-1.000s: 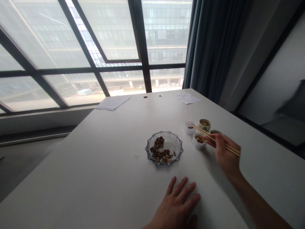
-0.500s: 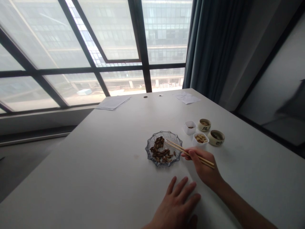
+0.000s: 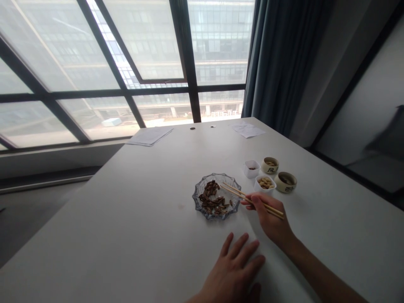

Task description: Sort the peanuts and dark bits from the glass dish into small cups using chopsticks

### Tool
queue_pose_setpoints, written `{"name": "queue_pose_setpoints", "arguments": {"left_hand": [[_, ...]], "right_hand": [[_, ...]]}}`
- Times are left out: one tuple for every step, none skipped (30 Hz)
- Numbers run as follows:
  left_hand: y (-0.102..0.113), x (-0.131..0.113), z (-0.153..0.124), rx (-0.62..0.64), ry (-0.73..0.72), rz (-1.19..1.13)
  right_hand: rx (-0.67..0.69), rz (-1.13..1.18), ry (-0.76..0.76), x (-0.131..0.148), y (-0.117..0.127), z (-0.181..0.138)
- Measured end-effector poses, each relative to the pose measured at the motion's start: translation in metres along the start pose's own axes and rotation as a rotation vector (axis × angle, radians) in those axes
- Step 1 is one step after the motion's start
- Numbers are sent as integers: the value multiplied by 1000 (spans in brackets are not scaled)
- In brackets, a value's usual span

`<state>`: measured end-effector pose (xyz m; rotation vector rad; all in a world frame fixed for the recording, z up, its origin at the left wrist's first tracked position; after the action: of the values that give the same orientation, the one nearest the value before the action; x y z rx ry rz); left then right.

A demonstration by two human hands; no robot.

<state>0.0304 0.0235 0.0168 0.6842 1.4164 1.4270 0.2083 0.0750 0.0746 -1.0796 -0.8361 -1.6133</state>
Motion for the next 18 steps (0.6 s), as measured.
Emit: {"name": "queue_pose_setpoints", "arguments": {"left_hand": [[0,0,0,0,0,1],[-1,0,0,-1,-1,2],[-1,0,0,-3,-1,2],[-1,0,0,-6,0,1],[0,-1,0,-7,1,-1],[0,-1,1,-8,3,-3],[1,-1,1,-8,3,-6],[1,-2,1,-6,3,-9],[2,-2,1,-4,1,-12],[2,-2,1,-2,-2,-14],[2,-2,1,0,-5,-16],[2,-2,1,3,-6,-18],[2,-1,1,4,-4,-18],[1,-1,1,4,-1,-18],[1,-1,1,3,0,-18],[1,0,1,1,1,-19],[1,0,0,1,0,-20],[1,0,0,0,-2,-21]], "right_hand": [[4,4,-1,0,0,0],[14,7,-4,-1,-1,0],[25,9,-6,-2,-2,0],[38,8,-9,-2,-4,-1],[52,6,-11,-3,-5,-1],[68,4,-13,-3,-6,-2],[83,2,-15,-4,-7,-2],[94,3,-18,-4,-8,-3],[100,6,-22,-4,-8,-3],[100,12,-26,-4,-8,-3],[93,17,-31,-4,-8,-3],[81,21,-35,-4,-8,-4],[70,23,-38,-3,-8,-4],[59,22,-40,-3,-8,-4],[48,19,-40,-2,-7,-4],[36,15,-37,-1,-7,-4],[24,11,-35,-1,-6,-4],[11,8,-32,-1,-5,-4]]}}
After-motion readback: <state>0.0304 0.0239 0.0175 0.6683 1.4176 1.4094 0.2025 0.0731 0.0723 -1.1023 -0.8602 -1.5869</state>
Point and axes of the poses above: each hand's wrist, its own z-axis towards the middle knuckle, its own y-axis out of the back of the hand, x = y × z, the point moved 3 cm from there along z, towards the middle knuckle, and after that the axes turned 3 degrees about z, right-handed, at the moved point
